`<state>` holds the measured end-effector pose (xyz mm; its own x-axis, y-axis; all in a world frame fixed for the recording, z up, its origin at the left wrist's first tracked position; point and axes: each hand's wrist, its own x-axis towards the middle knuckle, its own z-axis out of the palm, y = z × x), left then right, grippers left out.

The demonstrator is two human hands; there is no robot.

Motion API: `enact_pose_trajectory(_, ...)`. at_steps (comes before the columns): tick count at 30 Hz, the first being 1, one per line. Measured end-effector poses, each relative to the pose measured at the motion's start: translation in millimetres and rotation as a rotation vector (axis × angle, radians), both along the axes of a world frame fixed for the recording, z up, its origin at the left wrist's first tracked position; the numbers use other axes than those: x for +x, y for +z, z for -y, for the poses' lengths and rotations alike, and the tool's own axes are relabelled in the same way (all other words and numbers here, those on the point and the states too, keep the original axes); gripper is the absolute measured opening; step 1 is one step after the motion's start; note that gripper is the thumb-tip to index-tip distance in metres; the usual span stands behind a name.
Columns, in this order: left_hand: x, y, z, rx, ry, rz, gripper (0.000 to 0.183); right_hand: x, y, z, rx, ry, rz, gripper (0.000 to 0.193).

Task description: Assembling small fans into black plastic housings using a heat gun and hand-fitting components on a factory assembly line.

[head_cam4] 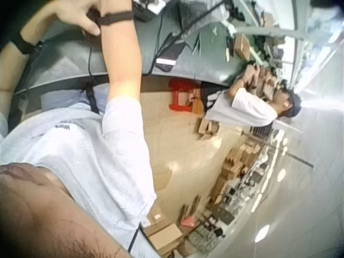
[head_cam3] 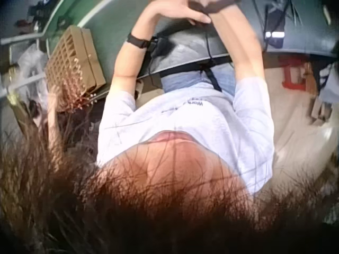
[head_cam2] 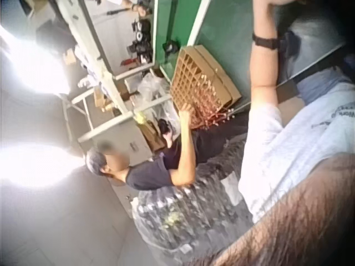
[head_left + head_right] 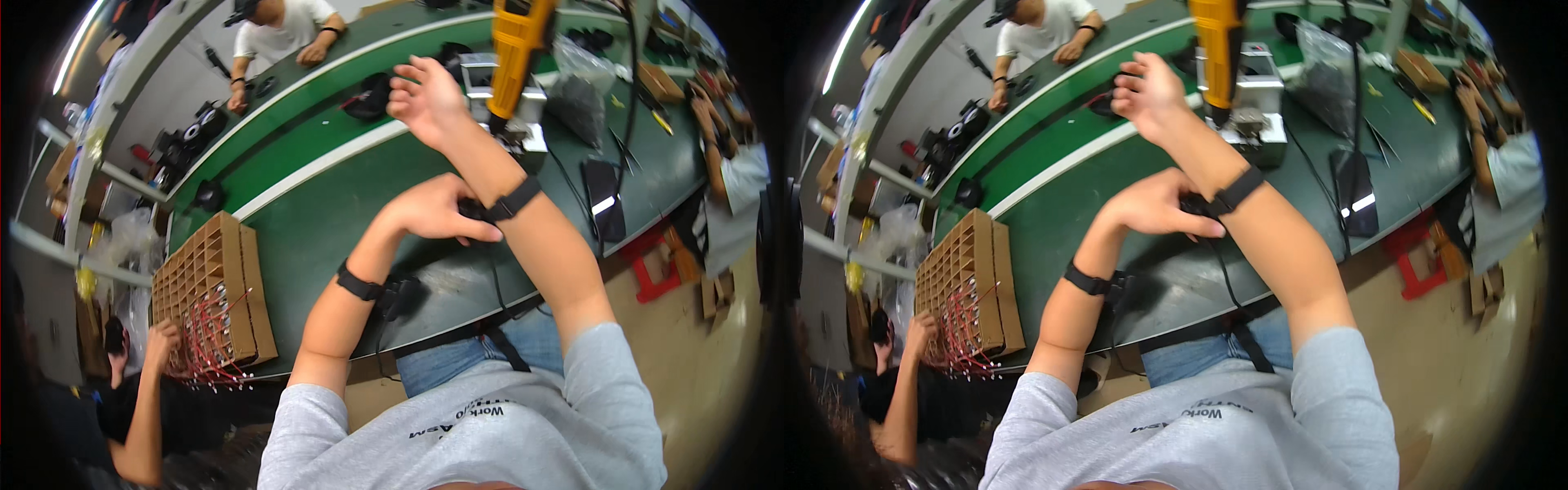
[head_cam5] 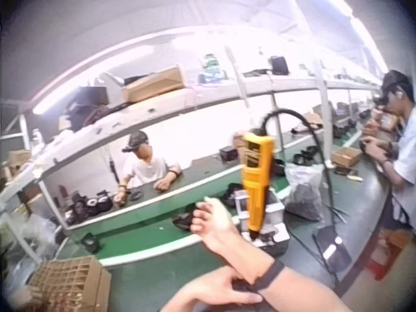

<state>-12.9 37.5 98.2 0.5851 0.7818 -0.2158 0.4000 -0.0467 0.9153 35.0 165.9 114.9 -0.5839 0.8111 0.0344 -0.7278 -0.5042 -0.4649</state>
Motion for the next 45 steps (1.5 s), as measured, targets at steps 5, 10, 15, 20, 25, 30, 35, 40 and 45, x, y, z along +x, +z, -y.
enact_pose_trajectory(5, -2.7, -21.1, -4.8, -0.105, -0.075, 0.155, 0.043, 6.9, -13.9, 20.2, 0.34, -0.152, 0.432, 0.024)
enact_pose_trajectory(10, -4.8, -22.2, -3.0, -0.164, -0.059, 0.122, 0.049, 3.2, -34.1, 28.3, 1.207, -0.465, 1.0, 0.016)
enact_pose_trajectory(15, -3.6, -29.3, -14.5, -0.222, -0.105, 0.151, 0.051, 10.4, -41.2, 24.7, 1.533, -0.524, 1.118, 0.015)
enact_pose_trajectory(20, -35.7, -59.8, -29.9, -0.16, -0.099, 0.257, 0.042, 12.9, -67.5, 21.6, 0.834, -0.218, 0.872, 0.019)
enact_pose_trajectory(25, -59.1, -81.9, -46.4, -0.021, 0.176, 0.287, 0.032, 21.0, -108.0, 10.0, 0.471, -0.16, 0.722, 0.021)
enact_pose_trajectory(30, -58.7, -94.3, -50.6, 0.096, 0.352, 0.358, 0.031, 14.9, -126.7, -0.1, 0.392, -0.18, 0.68, 0.03)
enact_pose_trajectory(35, -57.5, -95.5, -53.6, 0.205, 0.459, 0.288, 0.034, 22.0, -136.9, -10.2, 0.625, -0.193, 0.858, 0.035)
enact_pose_trajectory(40, -66.2, -92.7, -57.3, 0.324, 0.587, 0.273, 0.037, 22.9, -130.4, -10.2, 0.697, -0.117, 0.883, 0.035)
enact_pose_trajectory(45, -77.9, -100.2, -54.8, 0.349, 0.652, 0.279, 0.035, 19.2, -136.0, -0.4, 0.683, -0.096, 0.874, 0.033)
